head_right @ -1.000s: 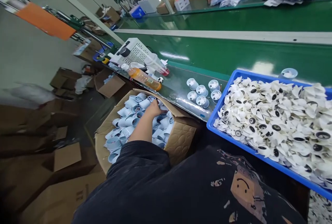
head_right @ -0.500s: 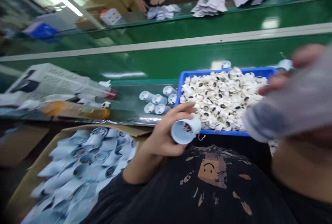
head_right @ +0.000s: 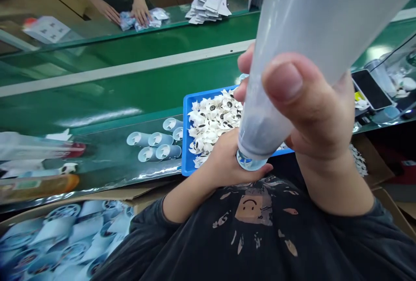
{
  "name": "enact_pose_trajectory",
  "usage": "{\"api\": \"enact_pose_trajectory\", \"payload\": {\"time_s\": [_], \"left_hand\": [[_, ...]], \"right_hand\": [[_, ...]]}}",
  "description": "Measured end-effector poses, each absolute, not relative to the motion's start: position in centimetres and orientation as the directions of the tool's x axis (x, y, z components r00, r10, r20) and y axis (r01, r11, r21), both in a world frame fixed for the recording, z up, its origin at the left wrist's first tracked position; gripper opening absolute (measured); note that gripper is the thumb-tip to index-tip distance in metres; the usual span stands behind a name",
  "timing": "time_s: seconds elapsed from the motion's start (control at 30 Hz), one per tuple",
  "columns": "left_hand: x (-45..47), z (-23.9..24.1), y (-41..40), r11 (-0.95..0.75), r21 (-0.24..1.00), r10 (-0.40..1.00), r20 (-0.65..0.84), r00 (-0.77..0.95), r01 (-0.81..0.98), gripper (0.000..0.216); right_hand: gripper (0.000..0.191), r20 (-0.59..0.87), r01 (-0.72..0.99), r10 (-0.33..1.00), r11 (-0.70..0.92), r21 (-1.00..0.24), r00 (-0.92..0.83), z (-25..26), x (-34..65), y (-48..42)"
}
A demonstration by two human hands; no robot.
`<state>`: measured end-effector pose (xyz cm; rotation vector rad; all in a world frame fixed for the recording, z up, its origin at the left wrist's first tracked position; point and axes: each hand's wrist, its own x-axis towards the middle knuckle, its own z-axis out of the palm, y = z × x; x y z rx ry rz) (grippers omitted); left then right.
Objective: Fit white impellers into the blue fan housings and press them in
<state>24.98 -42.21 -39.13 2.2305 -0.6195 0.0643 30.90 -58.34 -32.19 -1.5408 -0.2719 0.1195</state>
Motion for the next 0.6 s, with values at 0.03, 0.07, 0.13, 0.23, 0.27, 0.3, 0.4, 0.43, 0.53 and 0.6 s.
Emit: {"api": "enact_pose_trajectory", "payload": {"time_s": [0.03,0.07,0.13,0.23,0.27,0.3,0.4,0.43,0.53,0.6], "left_hand": [[25.0,-39.1,-42.2,-0.57,0.701,-0.405,0.216,0.889,-0.43,0.031],[24.9,-39.1,-42.2,-0.579,0.704,-0.4,0.195,0.896,-0.411,0.031],[24.8,-39.1,-42.2,-0.588,0.709,-0.392,0.172,0.904,-0.39,0.031],[24.7,-38.9,-42.1,-0.579,0.721,-0.385,0.169,0.907,-0.38,0.03],[24.6,-38.7,-42.2,-0.576,0.727,-0.379,0.168,0.91,-0.374,0.03],[24.6,-38.6,-42.2,-0.572,0.737,-0.372,0.157,0.915,-0.36,0.031],[24.7,-38.4,-42.0,-0.585,0.762,-0.383,0.043,0.923,-0.279,0.04],[24.8,-38.4,-41.7,-0.607,0.754,-0.397,-0.013,0.918,-0.251,0.047],[24.8,-39.0,-39.1,-0.705,0.686,-0.362,-0.131,0.923,-0.179,0.07],[24.4,-39.5,-36.3,-0.747,0.658,-0.246,-0.14,0.959,-0.096,0.069]], "right_hand": [[0.076,0.067,0.085,0.28,-0.052,-0.995,0.958,-32.2,31.1,-58.7],[0.075,0.044,0.086,0.317,-0.121,-0.989,0.947,-32.2,31.2,-58.9],[0.073,0.045,0.117,0.38,-0.169,-0.979,0.924,-32.3,31.6,-59.4],[0.078,0.096,0.166,0.407,-0.139,-0.976,0.908,-32.5,31.9,-59.4],[0.08,0.085,0.156,0.409,-0.144,-0.977,0.909,-32.6,32.0,-59.2],[0.08,0.066,0.137,0.411,-0.146,-0.98,0.909,-32.7,32.0,-59.1],[0.065,0.096,0.117,0.382,-0.032,-0.993,0.919,-33.5,32.0,-59.0],[0.057,0.133,0.131,0.351,0.031,-0.991,0.927,-33.9,32.0,-59.2],[0.037,0.186,0.162,0.21,0.126,-0.979,0.96,-35.6,31.9,-60.5],[0.046,0.187,0.194,0.186,-0.021,-0.981,0.965,-37.1,31.6,-61.5]]}}
